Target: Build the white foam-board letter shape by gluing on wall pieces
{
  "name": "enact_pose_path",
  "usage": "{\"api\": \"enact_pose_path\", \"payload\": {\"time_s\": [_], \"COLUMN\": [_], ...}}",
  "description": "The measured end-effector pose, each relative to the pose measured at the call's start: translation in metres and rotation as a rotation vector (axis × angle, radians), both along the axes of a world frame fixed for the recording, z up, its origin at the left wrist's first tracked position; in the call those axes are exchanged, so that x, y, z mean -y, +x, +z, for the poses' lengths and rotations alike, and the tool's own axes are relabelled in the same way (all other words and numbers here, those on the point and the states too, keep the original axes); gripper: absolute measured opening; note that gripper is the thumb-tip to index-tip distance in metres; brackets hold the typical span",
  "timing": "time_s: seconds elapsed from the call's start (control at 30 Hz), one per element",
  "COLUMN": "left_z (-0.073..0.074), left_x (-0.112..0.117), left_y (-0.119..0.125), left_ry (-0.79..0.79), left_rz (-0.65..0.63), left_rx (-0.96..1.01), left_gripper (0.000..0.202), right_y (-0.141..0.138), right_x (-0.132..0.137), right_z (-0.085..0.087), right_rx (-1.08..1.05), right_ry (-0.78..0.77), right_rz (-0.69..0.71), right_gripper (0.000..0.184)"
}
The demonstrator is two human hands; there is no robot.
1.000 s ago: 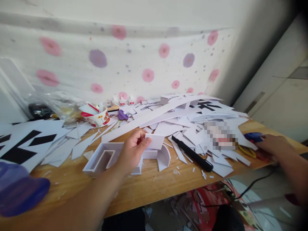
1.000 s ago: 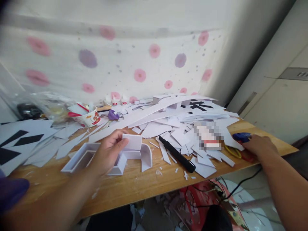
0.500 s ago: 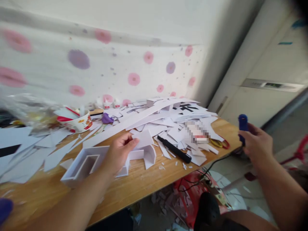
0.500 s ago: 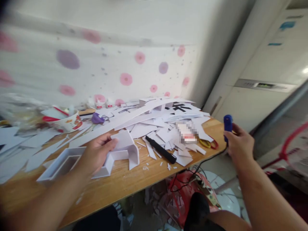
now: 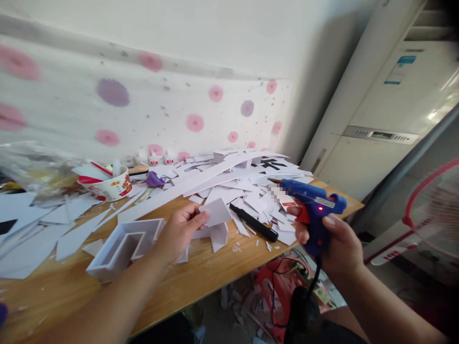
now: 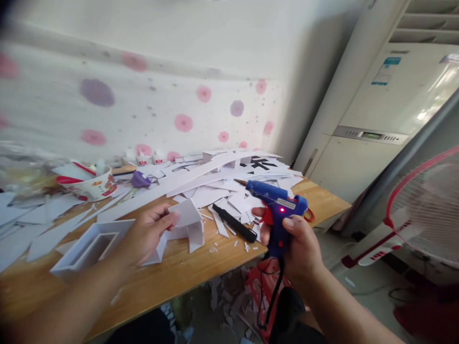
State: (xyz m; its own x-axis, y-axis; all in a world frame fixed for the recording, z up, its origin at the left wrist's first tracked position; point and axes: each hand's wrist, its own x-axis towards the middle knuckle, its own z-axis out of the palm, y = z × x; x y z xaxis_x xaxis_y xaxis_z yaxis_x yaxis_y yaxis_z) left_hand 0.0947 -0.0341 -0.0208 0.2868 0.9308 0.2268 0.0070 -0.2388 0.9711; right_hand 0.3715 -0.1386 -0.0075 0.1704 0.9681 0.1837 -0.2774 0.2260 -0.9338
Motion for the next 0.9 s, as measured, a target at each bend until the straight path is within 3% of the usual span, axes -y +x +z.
{"api": "enact_pose_path", "payload": {"time_s": [0.1, 0.17, 0.3, 0.4, 0.53, 0.67, 0.9], "left_z": [-0.004, -0.007, -0.009, -0.008, -0.004, -0.002, -0.006], "left_x": [-0.003, -0.005, -0.006, -0.005, 0.0, 0.003, 0.004], "left_y": [-0.001, -0.001, -0.001, -0.001, -0.001, -0.001, -0.001], "left_ry": [-0.015, -0.015, -0.053, -0.086, -0.103, -0.121, -0.181], "left_rz": [-0.008, -0.005, -0.012, -0.032, -0.085, -0.175, -0.259], "left_rx": [0.022, 0.015, 0.023, 0.047, 0.025, 0.001, 0.006], "left_gripper": [0.027, 0.028, 0.029, 0.026, 0.026, 0.029, 0.031], "right_y": [-0.023, -0.031, -0.027, -0.022, -0.027, -0.027, -0.02], "right_x": [-0.001, -0.003, -0.004, -0.005, -0.01, -0.015, -0.011], "right_z": [-0.005, -0.009, 0.0, 0.005, -0.009, -0.022, -0.025], "right_rx": [0.034, 0.05, -0.088, -0.108, 0.037, 0.206, 0.512], "right_ry": [-0.135, -0.185, 0.015, 0.106, 0.024, 0.042, 0.091], "right_rz": [0.154, 0.168, 0.047, 0.139, 0.292, 0.306, 0.271], "right_gripper": [0.038, 0.035, 0.031, 0.026, 0.019, 0.02, 0.012]}}
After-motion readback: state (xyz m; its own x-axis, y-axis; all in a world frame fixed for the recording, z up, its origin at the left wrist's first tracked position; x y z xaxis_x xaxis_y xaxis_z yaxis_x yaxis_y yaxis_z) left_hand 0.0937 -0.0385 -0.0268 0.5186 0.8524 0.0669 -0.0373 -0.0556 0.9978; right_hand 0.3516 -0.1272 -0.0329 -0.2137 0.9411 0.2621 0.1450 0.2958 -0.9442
